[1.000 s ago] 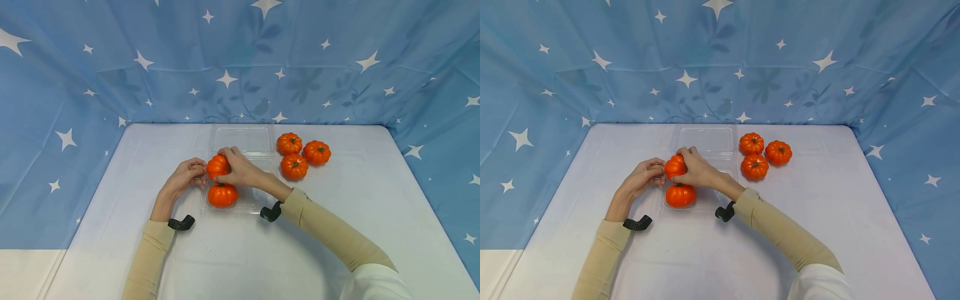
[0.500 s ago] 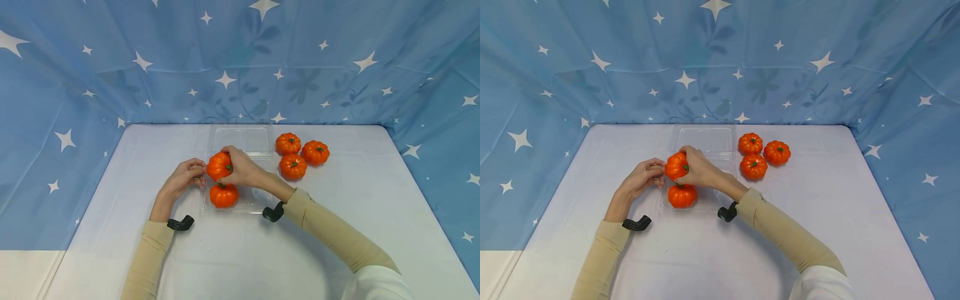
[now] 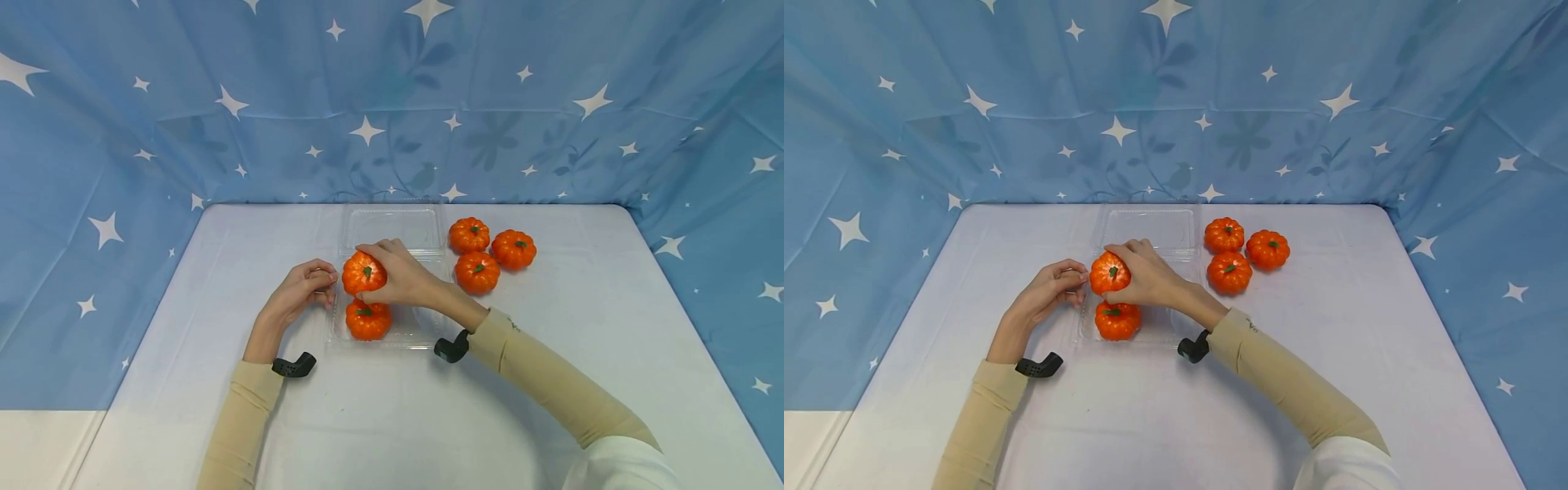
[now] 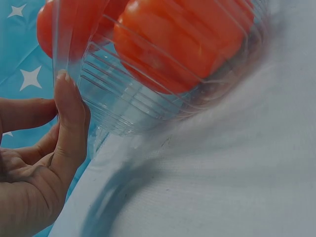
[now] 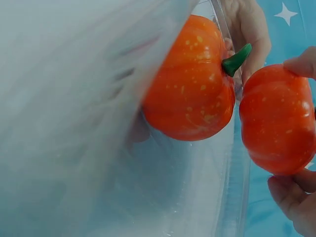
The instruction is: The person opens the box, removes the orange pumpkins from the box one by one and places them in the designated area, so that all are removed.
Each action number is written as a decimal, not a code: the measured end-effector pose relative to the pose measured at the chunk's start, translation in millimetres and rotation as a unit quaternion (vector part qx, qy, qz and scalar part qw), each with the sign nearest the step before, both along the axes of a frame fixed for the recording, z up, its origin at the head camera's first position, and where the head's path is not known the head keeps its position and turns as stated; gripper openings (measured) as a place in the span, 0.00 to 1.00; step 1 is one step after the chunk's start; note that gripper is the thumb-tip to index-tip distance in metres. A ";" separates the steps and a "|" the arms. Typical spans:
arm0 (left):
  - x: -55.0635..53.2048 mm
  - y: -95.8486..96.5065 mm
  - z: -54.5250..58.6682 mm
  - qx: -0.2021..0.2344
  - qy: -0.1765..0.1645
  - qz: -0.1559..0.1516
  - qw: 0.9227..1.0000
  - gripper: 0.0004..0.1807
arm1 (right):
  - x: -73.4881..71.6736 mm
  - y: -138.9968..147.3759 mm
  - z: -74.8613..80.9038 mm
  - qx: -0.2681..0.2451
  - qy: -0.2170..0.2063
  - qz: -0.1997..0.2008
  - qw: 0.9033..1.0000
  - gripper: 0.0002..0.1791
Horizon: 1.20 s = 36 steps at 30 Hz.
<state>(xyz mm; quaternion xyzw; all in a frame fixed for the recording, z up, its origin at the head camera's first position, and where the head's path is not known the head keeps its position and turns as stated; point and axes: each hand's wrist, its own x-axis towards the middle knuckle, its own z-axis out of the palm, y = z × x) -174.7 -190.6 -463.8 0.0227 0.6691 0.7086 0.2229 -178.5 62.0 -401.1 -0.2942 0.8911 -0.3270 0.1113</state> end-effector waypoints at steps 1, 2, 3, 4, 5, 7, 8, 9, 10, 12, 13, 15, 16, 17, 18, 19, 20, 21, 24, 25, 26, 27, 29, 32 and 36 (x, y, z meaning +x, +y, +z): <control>0.1 0.0 0.4 -0.001 0.000 0.001 1.000 0.09 | 0.1 1.0 0.1 -0.002 0.001 0.003 1.000 0.46; 0.1 0.1 0.5 -0.002 0.001 0.002 1.000 0.09 | 0.1 2.0 0.0 -0.005 0.002 0.005 1.000 0.46; 0.0 0.1 0.5 -0.003 0.001 0.002 1.000 0.09 | 0.1 3.1 0.0 -0.007 0.003 0.008 1.000 0.46; 0.0 0.1 0.7 -0.004 0.002 0.001 1.000 0.09 | 0.0 4.1 -0.1 -0.011 0.001 0.010 1.000 0.46; -0.2 -0.1 0.5 -0.005 0.001 0.001 1.000 0.08 | 0.0 5.0 0.0 -0.014 -0.001 0.011 1.000 0.46; -0.4 -0.3 0.5 -0.005 0.001 0.002 1.000 0.08 | -0.2 6.2 0.2 -0.015 -0.006 0.012 1.000 0.47; -0.5 -0.5 0.3 -0.006 0.002 0.002 1.000 0.08 | -0.3 6.6 0.5 -0.014 -0.010 0.011 1.000 0.47; -0.6 -0.7 0.3 -0.007 0.002 0.001 1.000 0.08 | -0.3 7.0 0.8 -0.013 -0.015 0.008 1.000 0.48; -0.6 -0.9 0.3 -0.007 0.002 0.000 1.000 0.08 | -0.3 7.5 1.0 -0.012 -0.019 0.004 1.000 0.48; -0.5 -1.1 0.3 -0.007 0.001 0.001 1.000 0.09 | -0.2 8.9 1.4 -0.008 -0.027 -0.003 1.000 0.48; -0.5 -1.4 0.3 -0.008 0.003 -0.001 1.000 0.10 | 0.0 9.8 1.9 -0.008 -0.031 -0.006 0.999 0.48; -0.3 -1.7 0.5 -0.008 0.003 -0.001 1.000 0.10 | 0.5 12.4 2.5 -0.010 -0.032 -0.009 0.999 0.48; -0.2 -1.9 0.6 -0.008 0.003 -0.001 1.000 0.10 | 0.9 13.9 2.9 -0.011 -0.032 -0.009 0.999 0.48; -0.1 -2.1 0.6 -0.008 0.004 0.000 1.000 0.10 | 1.4 15.4 3.5 -0.010 -0.032 -0.010 0.999 0.48; 0.0 -2.4 0.5 -0.009 0.004 0.000 1.000 0.10 | 2.0 17.0 4.2 -0.009 -0.033 -0.010 0.999 0.48; 0.1 -2.7 0.2 -0.010 0.005 0.000 1.000 0.10 | 2.5 18.8 4.9 -0.009 -0.033 -0.010 0.999 0.48; 0.1 -2.7 0.1 -0.010 0.004 0.001 1.000 0.10 | 3.0 20.8 5.5 -0.006 -0.033 -0.012 0.999 0.48; 0.1 -2.6 -0.1 -0.009 0.003 0.002 1.000 0.10 | 3.6 23.1 6.2 -0.004 -0.033 -0.012 0.999 0.48; 0.2 -2.0 -0.7 -0.011 0.001 0.005 1.000 0.10 | 5.4 30.4 8.9 -0.001 -0.032 -0.017 0.999 0.48; 0.2 -1.7 -0.8 -0.011 0.000 0.006 1.000 0.10 | 6.0 33.0 9.7 -0.002 -0.032 -0.019 0.999 0.48; 0.4 -1.3 -0.8 -0.012 0.000 0.006 1.000 0.10 | 6.7 35.5 10.4 -0.002 -0.030 -0.020 0.999 0.48; 0.5 -1.1 -0.9 -0.014 0.000 0.007 1.000 0.10 | 7.2 37.9 11.1 -0.004 -0.030 -0.021 0.999 0.48; 0.9 -0.9 -1.3 -0.017 0.001 0.009 1.000 0.11 | 8.6 42.3 11.8 -0.005 -0.027 -0.021 0.999 0.48; 1.3 -0.1 -1.6 -0.019 0.002 0.010 1.000 0.12 | 11.0 48.7 12.4 -0.007 -0.021 -0.021 1.000 0.49; 1.4 1.1 -1.9 -0.021 0.003 0.009 1.000 0.14 | 15.4 58.0 12.8 -0.012 -0.018 -0.029 0.999 0.48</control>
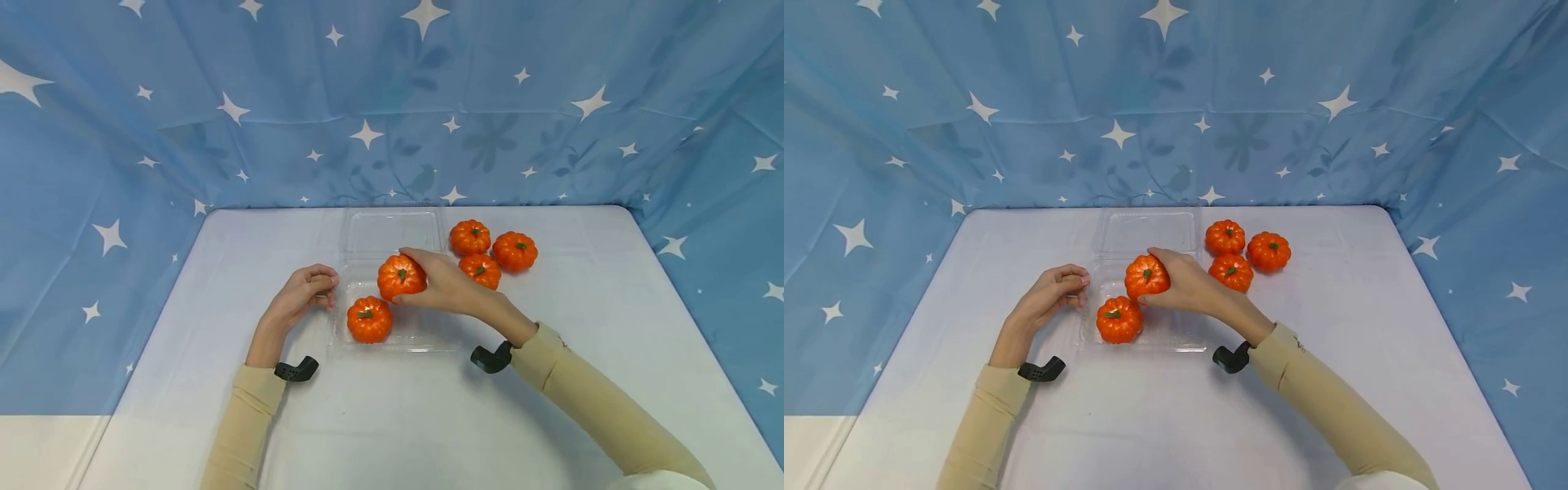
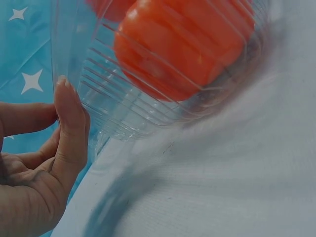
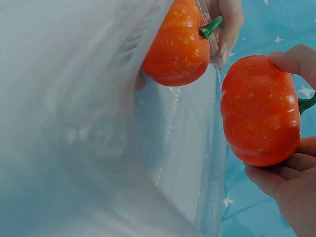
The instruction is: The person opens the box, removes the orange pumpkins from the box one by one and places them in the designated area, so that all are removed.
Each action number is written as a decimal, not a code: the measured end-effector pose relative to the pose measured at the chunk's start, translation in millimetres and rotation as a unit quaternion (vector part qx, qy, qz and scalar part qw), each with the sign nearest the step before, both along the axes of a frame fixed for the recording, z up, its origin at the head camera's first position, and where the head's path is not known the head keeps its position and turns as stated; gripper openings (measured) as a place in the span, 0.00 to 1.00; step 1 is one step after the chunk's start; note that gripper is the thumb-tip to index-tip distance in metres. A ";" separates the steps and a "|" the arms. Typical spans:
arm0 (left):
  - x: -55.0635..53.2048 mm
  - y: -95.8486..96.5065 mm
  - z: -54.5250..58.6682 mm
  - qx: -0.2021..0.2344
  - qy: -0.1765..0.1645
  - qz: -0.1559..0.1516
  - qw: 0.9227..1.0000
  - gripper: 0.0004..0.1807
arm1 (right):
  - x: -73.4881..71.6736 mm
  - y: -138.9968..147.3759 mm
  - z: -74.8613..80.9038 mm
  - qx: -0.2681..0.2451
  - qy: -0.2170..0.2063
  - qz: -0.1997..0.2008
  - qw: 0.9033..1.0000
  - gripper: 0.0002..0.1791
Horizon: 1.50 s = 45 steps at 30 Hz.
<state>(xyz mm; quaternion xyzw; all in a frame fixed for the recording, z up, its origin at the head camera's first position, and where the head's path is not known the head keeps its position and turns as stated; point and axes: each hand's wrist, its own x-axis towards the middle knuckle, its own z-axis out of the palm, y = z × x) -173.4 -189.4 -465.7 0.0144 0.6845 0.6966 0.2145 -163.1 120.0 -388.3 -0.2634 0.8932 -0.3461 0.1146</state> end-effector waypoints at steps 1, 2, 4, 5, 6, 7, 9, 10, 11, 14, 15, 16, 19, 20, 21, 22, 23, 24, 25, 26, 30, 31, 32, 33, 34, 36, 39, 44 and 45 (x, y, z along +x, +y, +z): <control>0.0 0.4 -0.2 -0.001 0.000 0.000 1.000 0.15 | 1.3 2.6 0.3 0.001 -0.002 -0.004 1.000 0.48; 0.0 0.7 -0.6 -0.001 0.001 0.000 1.000 0.15 | 2.7 5.1 0.4 0.002 -0.003 -0.008 1.000 0.48; 0.1 1.3 -1.0 -0.001 0.000 0.002 1.000 0.16 | 5.0 10.1 0.1 0.006 -0.005 -0.014 1.000 0.48; 0.2 1.4 -1.1 -0.001 -0.001 0.004 1.000 0.17 | 6.1 12.5 -0.2 0.007 -0.006 -0.014 1.000 0.48; 0.3 1.4 -1.3 -0.001 -0.002 0.006 1.000 0.18 | 7.3 15.0 -0.6 0.008 -0.006 -0.016 1.000 0.48; 0.4 1.4 -1.4 -0.001 -0.003 0.008 1.000 0.18 | 8.4 17.2 -0.7 0.009 -0.006 -0.017 1.000 0.48; 0.6 1.3 -1.5 -0.001 -0.005 0.011 1.000 0.20 | 10.3 21.5 -1.6 0.007 -0.004 -0.015 1.000 0.48; 0.7 1.3 -1.5 -0.001 -0.005 0.012 1.000 0.21 | 11.4 23.6 -1.7 0.006 -0.003 -0.015 1.000 0.48; 0.8 1.2 -1.6 -0.002 -0.006 0.013 1.000 0.21 | 12.6 25.9 -1.6 0.006 -0.003 -0.017 1.000 0.48; 0.8 1.5 -1.7 -0.003 -0.008 0.012 1.000 0.23 | 16.1 33.1 -0.8 0.007 0.001 -0.025 1.000 0.49; 0.8 1.6 -1.8 -0.003 -0.009 0.012 1.000 0.23 | 17.2 35.7 -0.3 0.007 0.003 -0.029 1.000 0.49; 0.8 1.9 -1.8 -0.003 -0.010 0.012 1.000 0.23 | 18.2 38.5 0.0 0.009 0.005 -0.033 0.999 0.49; 0.4 1.8 -1.8 -0.002 -0.011 0.013 1.000 0.23 | 20.4 47.1 0.6 0.010 0.013 -0.044 0.999 0.48; 0.3 1.7 -1.8 -0.002 -0.012 0.015 1.000 0.23 | 21.0 50.2 0.8 0.009 0.015 -0.047 0.999 0.47; 0.1 1.3 -1.8 -0.001 -0.012 0.016 1.000 0.23 | 21.8 53.0 1.3 0.008 0.014 -0.050 0.999 0.47; 0.0 1.0 -2.0 -0.002 -0.011 0.015 1.000 0.23 | 22.5 56.1 1.8 0.007 0.016 -0.052 0.999 0.47; 0.0 0.7 -2.1 -0.003 -0.012 0.016 1.000 0.22 | 23.6 59.1 2.5 0.007 0.016 -0.055 0.998 0.47; 0.0 0.4 -2.2 -0.003 -0.013 0.017 1.000 0.22 | 24.7 62.2 3.3 0.006 0.015 -0.058 0.998 0.46; 0.0 0.3 -2.2 -0.004 -0.014 0.019 1.000 0.21 | 25.9 65.4 4.0 0.005 0.014 -0.060 0.998 0.47; 0.0 -0.1 -2.2 -0.005 -0.014 0.018 1.000 0.21 | 27.2 68.6 4.9 0.004 0.012 -0.064 0.998 0.47; 0.0 -1.6 -1.5 -0.011 -0.012 0.016 1.000 0.22 | 32.0 80.8 6.0 0.006 0.011 -0.076 0.997 0.47; 0.1 -2.0 -1.1 -0.012 -0.011 0.015 1.000 0.22 | 33.0 83.8 5.8 0.007 0.012 -0.078 0.997 0.47; -0.1 -2.5 -0.8 -0.013 -0.010 0.014 1.000 0.22 | 33.8 86.6 5.2 0.006 0.013 -0.079 0.997 0.47; -0.2 -2.8 -0.6 -0.014 -0.010 0.013 1.000 0.22 | 34.7 89.6 4.7 0.004 0.015 -0.079 0.997 0.47; -0.2 -2.8 -0.3 -0.014 -0.011 0.014 1.000 0.21 | 35.8 92.7 4.2 0.003 0.017 -0.079 0.997 0.46; -0.4 -3.0 -0.1 -0.015 -0.011 0.011 1.000 0.22 | 38.1 98.6 4.0 -0.001 0.020 -0.081 0.996 0.45; 0.2 -3.3 0.2 -0.016 -0.010 0.011 1.000 0.20 | 41.6 106.9 3.6 -0.003 0.022 -0.086 0.996 0.44; 0.6 -3.0 0.6 -0.013 -0.008 0.011 1.000 0.19 | 49.0 121.0 2.5 0.010 0.021 -0.104 0.994 0.43; 0.4 -2.8 0.3 -0.012 -0.007 0.009 1.000 0.19 | 50.9 124.0 2.2 0.013 0.020 -0.109 0.994 0.43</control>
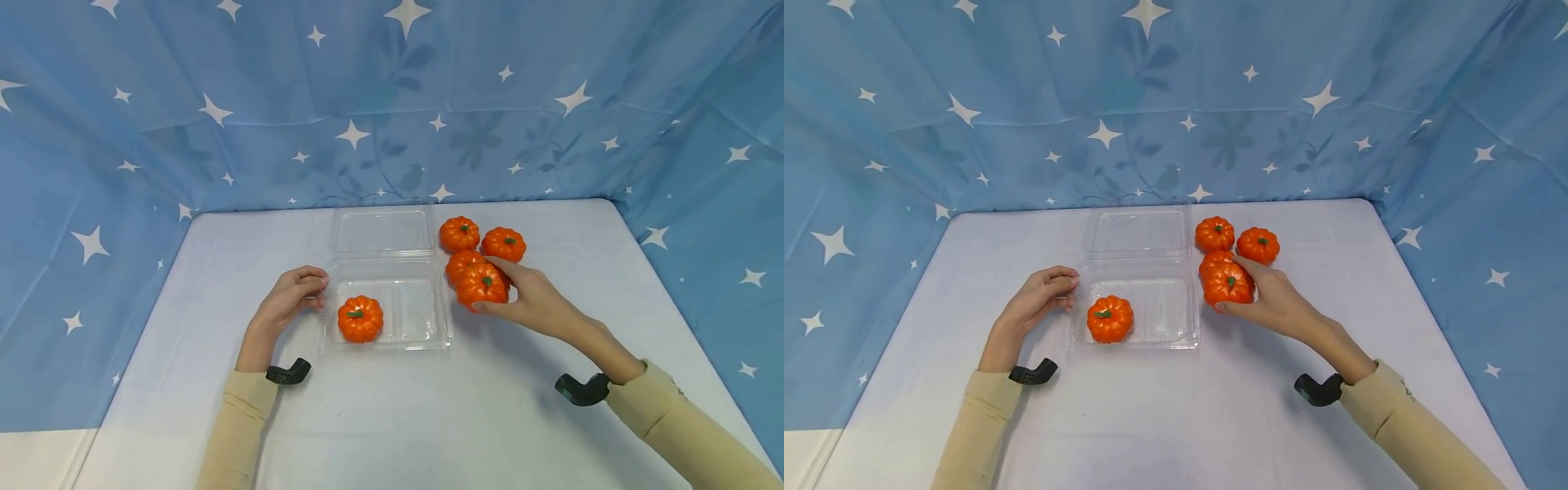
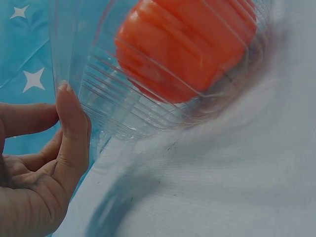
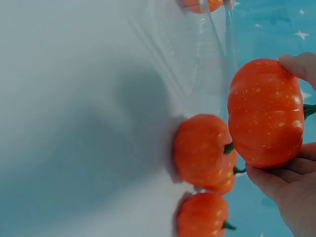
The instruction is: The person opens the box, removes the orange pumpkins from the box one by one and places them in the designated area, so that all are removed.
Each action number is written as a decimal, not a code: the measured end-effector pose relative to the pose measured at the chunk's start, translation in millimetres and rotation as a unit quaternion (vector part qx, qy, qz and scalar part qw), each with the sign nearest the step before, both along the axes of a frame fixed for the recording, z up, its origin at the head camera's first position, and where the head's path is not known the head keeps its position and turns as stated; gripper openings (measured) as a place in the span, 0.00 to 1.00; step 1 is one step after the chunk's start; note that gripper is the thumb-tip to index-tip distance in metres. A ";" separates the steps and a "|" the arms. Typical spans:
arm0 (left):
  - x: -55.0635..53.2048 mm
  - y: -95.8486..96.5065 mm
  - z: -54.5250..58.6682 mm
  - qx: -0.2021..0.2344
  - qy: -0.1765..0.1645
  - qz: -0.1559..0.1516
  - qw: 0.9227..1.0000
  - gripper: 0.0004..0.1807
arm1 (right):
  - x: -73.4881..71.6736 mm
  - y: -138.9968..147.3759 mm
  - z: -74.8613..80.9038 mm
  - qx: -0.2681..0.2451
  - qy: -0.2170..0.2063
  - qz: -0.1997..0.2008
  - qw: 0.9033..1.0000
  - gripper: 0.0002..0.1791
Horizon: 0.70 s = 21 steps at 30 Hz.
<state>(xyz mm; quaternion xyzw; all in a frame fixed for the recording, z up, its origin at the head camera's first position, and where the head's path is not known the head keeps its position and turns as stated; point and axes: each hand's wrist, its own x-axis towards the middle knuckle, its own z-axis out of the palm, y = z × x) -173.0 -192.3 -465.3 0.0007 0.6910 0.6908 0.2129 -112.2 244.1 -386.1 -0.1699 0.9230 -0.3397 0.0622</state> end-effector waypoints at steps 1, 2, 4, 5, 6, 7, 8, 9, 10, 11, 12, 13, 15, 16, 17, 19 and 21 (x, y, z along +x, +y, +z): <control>-0.2 -0.2 -0.4 0.002 0.000 -0.001 1.000 0.20 | 1.6 2.5 -0.2 0.001 -0.003 -0.004 1.000 0.43; -0.2 0.0 -0.5 0.004 -0.002 0.002 1.000 0.19 | 3.3 5.1 -0.5 0.003 -0.005 -0.009 1.000 0.43; -0.4 0.0 -0.9 0.006 -0.001 0.001 1.000 0.18 | 6.3 10.2 -1.1 0.006 -0.008 -0.020 1.000 0.43; -0.5 -0.2 -1.0 0.006 -0.002 0.001 1.000 0.18 | 7.4 12.8 -1.5 0.008 -0.010 -0.025 1.000 0.44; -0.6 -0.2 -1.1 0.006 -0.001 0.000 1.000 0.18 | 8.3 15.3 -2.0 0.009 -0.011 -0.029 0.999 0.44; -0.6 0.1 -1.1 0.006 -0.002 0.002 1.000 0.18 | 9.1 18.2 -2.5 0.011 -0.013 -0.034 0.999 0.44; -0.7 0.2 -1.2 0.005 -0.001 0.001 1.000 0.18 | 9.6 21.0 -3.2 0.012 -0.014 -0.037 0.999 0.44; -0.8 0.3 -1.3 0.004 -0.001 0.000 1.000 0.18 | 9.8 23.9 -4.2 0.014 -0.016 -0.041 0.999 0.44; -0.8 0.2 -1.4 0.003 0.001 -0.002 1.000 0.19 | 9.8 26.6 -5.3 0.015 -0.019 -0.044 0.999 0.44; -1.0 0.2 -1.4 0.003 0.000 -0.001 1.000 0.19 | 9.6 29.2 -6.6 0.018 -0.021 -0.047 0.999 0.45; -1.1 0.1 -1.5 0.002 0.001 -0.003 1.000 0.20 | 9.2 31.7 -8.1 0.020 -0.024 -0.050 0.998 0.45; -1.0 0.1 -1.6 0.002 0.000 -0.002 1.000 0.20 | 8.5 34.0 -9.7 0.022 -0.027 -0.054 0.998 0.45; -0.7 0.3 -1.5 0.001 0.000 -0.003 1.000 0.21 | 7.1 38.7 -13.0 0.030 -0.032 -0.064 0.997 0.45; -0.6 0.3 -1.4 0.000 0.000 -0.005 1.000 0.21 | 6.2 40.8 -14.6 0.034 -0.036 -0.070 0.996 0.45; -0.4 0.4 -1.2 0.000 0.000 -0.004 1.000 0.21 | 5.2 42.8 -16.2 0.039 -0.040 -0.076 0.996 0.45; 0.1 0.8 -0.6 -0.001 0.001 -0.005 1.000 0.21 | 3.2 46.3 -18.8 0.045 -0.049 -0.089 0.994 0.45; 0.4 1.1 -0.2 -0.002 0.002 -0.006 1.000 0.20 | 1.3 49.0 -20.9 0.051 -0.059 -0.100 0.992 0.46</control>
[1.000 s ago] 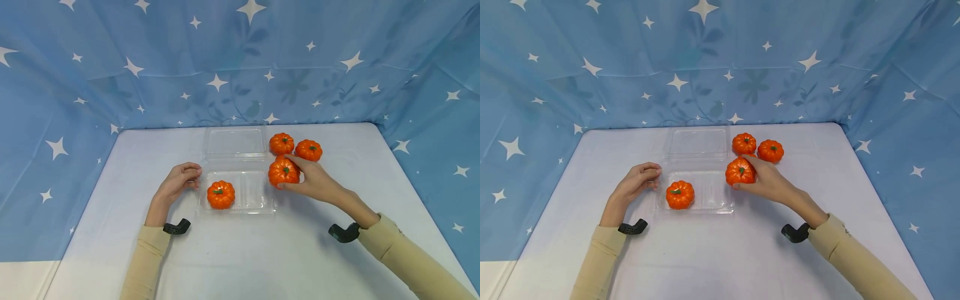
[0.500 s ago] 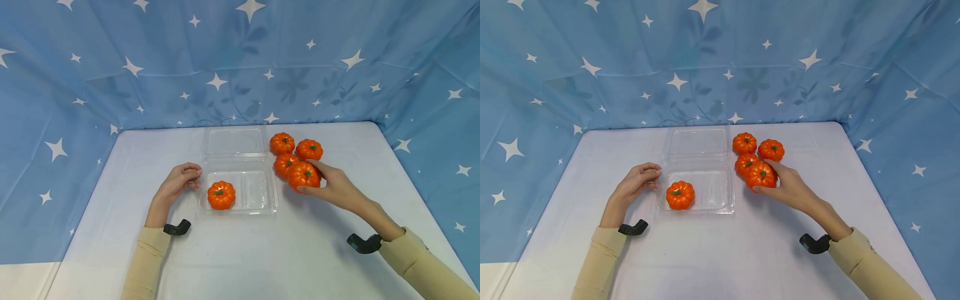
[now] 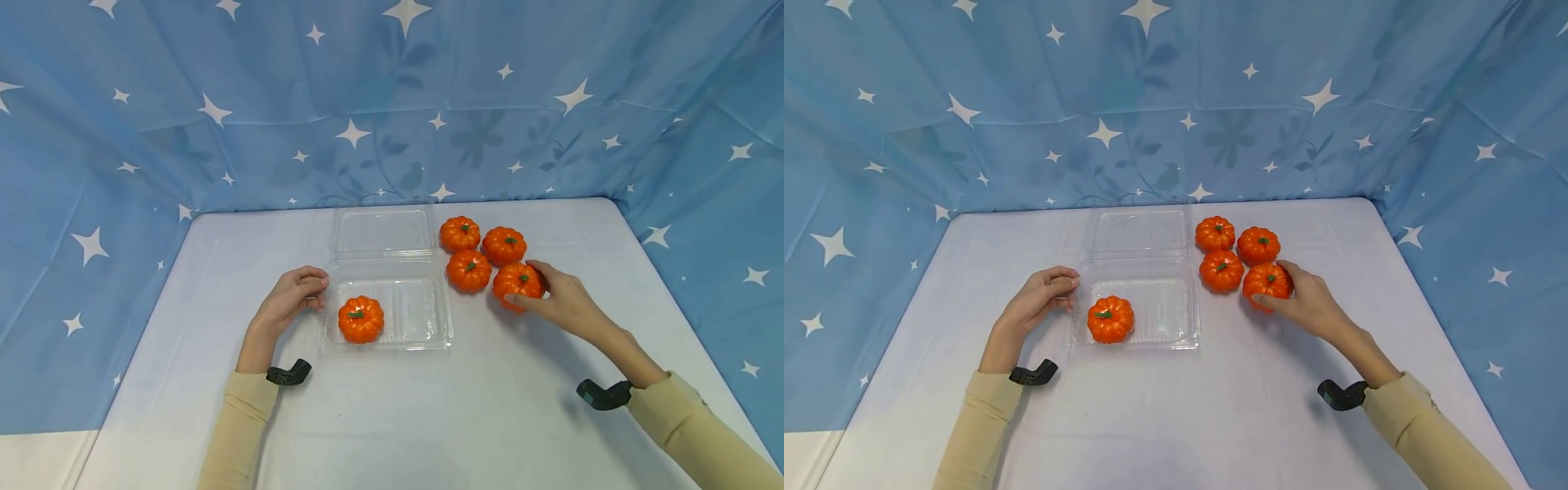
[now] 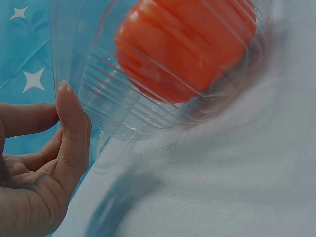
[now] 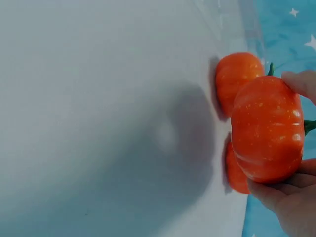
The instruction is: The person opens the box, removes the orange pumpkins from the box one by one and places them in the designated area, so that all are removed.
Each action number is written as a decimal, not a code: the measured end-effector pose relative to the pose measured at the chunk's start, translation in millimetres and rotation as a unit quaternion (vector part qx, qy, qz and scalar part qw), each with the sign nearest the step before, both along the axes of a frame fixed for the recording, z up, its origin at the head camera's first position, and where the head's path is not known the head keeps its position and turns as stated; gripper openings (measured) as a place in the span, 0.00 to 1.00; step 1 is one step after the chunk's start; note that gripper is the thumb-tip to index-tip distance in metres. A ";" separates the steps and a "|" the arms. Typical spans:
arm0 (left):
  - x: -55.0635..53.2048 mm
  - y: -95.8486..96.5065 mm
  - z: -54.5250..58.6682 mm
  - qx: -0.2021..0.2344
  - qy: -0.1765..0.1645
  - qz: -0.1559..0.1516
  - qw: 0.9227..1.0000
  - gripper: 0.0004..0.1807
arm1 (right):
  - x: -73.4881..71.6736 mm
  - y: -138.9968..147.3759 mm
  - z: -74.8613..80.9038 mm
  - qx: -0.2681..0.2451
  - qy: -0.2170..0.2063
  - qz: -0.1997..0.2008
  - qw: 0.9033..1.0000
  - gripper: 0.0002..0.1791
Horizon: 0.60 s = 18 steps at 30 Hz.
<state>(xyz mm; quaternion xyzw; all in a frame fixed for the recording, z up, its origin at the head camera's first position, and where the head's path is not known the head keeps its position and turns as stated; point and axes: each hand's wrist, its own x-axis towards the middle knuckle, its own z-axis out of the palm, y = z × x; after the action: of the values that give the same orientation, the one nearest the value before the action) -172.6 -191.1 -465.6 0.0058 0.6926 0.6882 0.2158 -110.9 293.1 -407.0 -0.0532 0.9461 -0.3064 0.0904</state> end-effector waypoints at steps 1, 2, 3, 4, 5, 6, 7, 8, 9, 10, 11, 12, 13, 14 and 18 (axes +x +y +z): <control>0.1 0.0 0.1 0.000 0.000 0.000 1.000 0.20 | -1.0 1.0 -0.9 0.001 -0.005 -0.004 1.000 0.46; 0.2 0.1 0.0 0.000 0.001 0.001 1.000 0.20 | -2.0 1.8 -1.7 0.003 -0.008 -0.008 1.000 0.46; 0.4 0.1 0.0 0.000 0.001 0.001 1.000 0.20 | -2.9 2.5 -2.7 0.004 -0.012 -0.011 1.000 0.47; 0.4 0.0 -0.1 0.000 0.001 0.002 1.000 0.20 | -4.0 3.0 -4.0 0.006 -0.014 -0.014 1.000 0.47; 0.5 -0.2 -0.3 0.000 0.001 0.002 1.000 0.20 | -5.0 3.4 -5.3 0.006 -0.017 -0.017 1.000 0.48; 0.5 -0.4 -0.5 0.000 0.001 0.002 1.000 0.20 | -6.1 3.8 -6.8 0.007 -0.018 -0.020 1.000 0.48; 0.5 -0.5 -0.7 0.000 0.001 0.001 1.000 0.20 | -7.3 4.0 -8.5 0.007 -0.020 -0.023 1.000 0.48; 0.5 -0.7 -1.0 0.001 0.000 0.001 1.000 0.20 | -8.6 4.2 -10.4 0.009 -0.022 -0.024 0.999 0.48; 0.4 -0.9 -1.3 0.001 0.000 0.001 1.000 0.20 | -9.9 4.3 -12.3 0.009 -0.025 -0.027 0.999 0.49; 0.3 -1.1 -1.7 0.001 0.000 0.002 1.000 0.20 | -11.2 4.2 -14.1 0.009 -0.029 -0.029 0.999 0.49; 0.2 -1.3 -1.9 0.001 0.000 0.002 1.000 0.20 | -12.4 4.0 -15.9 0.010 -0.031 -0.030 0.999 0.49; 0.1 -1.3 -2.1 0.001 0.000 0.002 1.000 0.20 | -13.6 3.9 -17.6 0.011 -0.034 -0.032 0.999 0.50; 0.1 -1.6 -2.4 0.001 0.001 0.001 1.000 0.20 | -14.6 3.6 -19.0 0.012 -0.037 -0.033 0.999 0.50; 0.1 -1.6 -2.2 0.000 0.001 0.003 1.000 0.19 | -15.7 3.5 -20.3 0.012 -0.039 -0.035 0.999 0.51; 0.1 -0.9 -1.5 0.002 0.001 0.004 1.000 0.19 | -18.8 2.6 -23.2 0.013 -0.044 -0.038 0.998 0.51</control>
<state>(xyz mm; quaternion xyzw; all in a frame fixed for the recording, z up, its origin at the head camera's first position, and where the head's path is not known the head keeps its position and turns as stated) -172.5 -192.0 -467.0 0.0039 0.6916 0.6902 0.2128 -129.6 295.7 -430.2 -0.0029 0.9465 -0.2992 0.1206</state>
